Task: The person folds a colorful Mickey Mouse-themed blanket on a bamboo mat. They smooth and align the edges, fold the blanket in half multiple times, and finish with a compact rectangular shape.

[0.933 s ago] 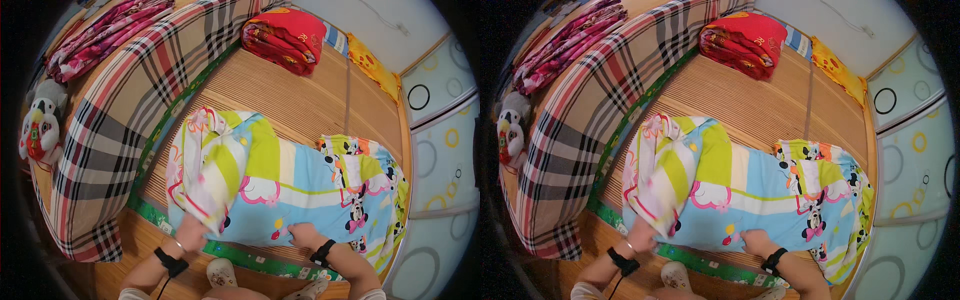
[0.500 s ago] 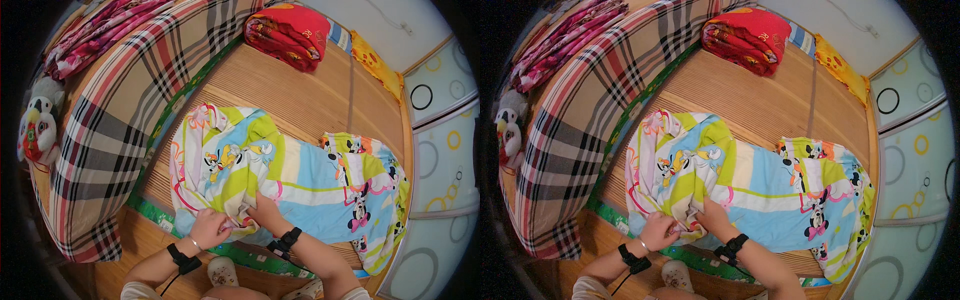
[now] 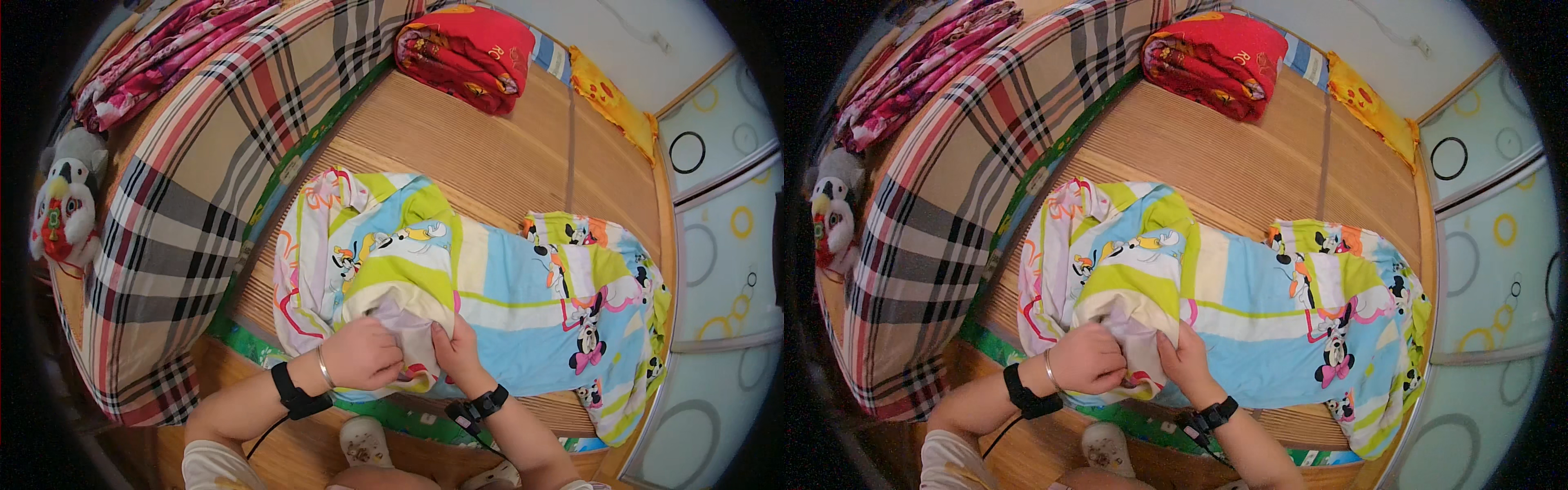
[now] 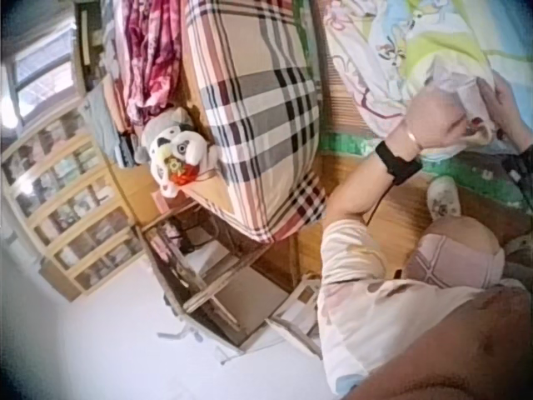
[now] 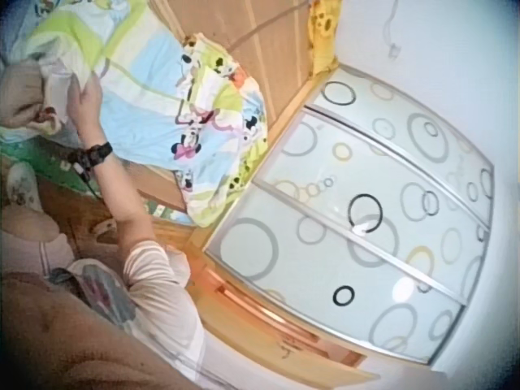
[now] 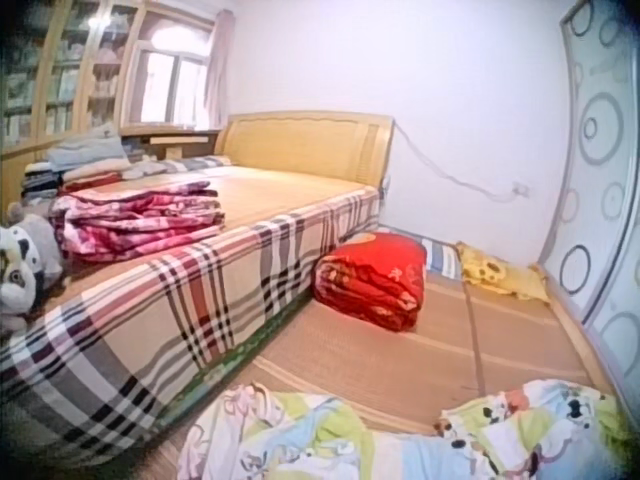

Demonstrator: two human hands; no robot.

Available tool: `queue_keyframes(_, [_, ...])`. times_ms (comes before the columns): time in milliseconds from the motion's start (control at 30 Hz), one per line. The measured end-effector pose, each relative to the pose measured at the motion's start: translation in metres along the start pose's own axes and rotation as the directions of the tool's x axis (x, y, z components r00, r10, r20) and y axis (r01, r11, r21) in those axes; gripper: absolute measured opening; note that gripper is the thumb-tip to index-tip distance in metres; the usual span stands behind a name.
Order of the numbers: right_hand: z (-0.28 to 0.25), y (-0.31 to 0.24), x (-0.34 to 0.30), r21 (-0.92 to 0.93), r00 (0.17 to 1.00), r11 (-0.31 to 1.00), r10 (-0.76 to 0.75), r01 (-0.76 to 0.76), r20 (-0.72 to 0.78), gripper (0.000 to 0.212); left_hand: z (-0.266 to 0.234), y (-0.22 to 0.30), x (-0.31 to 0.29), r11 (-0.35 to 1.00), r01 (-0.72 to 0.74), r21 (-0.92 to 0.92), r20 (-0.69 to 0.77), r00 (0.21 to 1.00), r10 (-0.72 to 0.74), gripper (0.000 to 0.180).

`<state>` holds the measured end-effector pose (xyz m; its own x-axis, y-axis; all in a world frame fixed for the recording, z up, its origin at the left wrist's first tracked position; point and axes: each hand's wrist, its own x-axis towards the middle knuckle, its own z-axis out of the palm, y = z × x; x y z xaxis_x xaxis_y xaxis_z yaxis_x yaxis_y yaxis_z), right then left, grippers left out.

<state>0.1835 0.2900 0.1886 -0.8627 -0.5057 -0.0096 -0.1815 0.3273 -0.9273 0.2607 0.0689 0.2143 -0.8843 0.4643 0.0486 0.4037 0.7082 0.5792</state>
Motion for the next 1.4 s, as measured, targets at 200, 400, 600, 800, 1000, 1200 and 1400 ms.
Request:
queue_keyframes(200, [0.008, -0.003, -0.004, -0.124, 0.962, 0.966, -0.203, 0.228, 0.185, 0.022, -0.006, -0.047, -0.02, 0.802, 0.35, 0.484, -0.238, 0.935, -0.264, 0.041])
queue_keyframes(400, [0.03, -0.013, -0.019, -0.183, 0.916, 0.929, -0.258, 0.323, 0.307, 0.026, 0.01, -0.047, 0.002, -0.141, 0.305, -0.942, 0.307, 0.612, -0.729, 0.043])
queue_keyframes(600, [0.029, -0.026, -0.008, -0.17, 0.853, 0.886, -0.339, 0.432, 0.397, 0.027, -0.015, -0.038, 0.0, -0.429, -0.267, -0.863, 0.088, 0.757, -0.648, 0.041])
queue_keyframes(800, [-0.023, -0.045, 0.05, -0.333, 0.848, 0.782, -0.46, 0.527, 0.262, 0.049, -0.039, -0.034, -0.053, -0.021, 0.11, -0.994, 0.094, 0.721, -0.686, 0.043])
queue_keyframes(1000, [-0.04, -0.035, 0.097, -0.606, 0.863, 0.618, -0.3, 0.501, 0.407, 0.08, -0.05, -0.035, -0.08, 0.522, 0.527, -0.671, 0.221, 0.814, -0.537, 0.042])
queue_keyframes(1200, [0.003, 0.016, 0.062, -0.647, 0.781, 0.634, 0.107, 0.424, 0.616, 0.057, -0.126, -0.11, -0.037, 0.156, 0.438, -0.885, 0.126, 0.55, -0.825, 0.017])
queue_keyframes(1400, [0.02, 0.049, 0.009, -0.703, 0.777, 0.566, 0.163, 0.431, 0.608, 0.059, -0.09, -0.186, 0.054, 0.717, 0.682, -0.144, -0.344, 0.644, -0.683, 0.043])
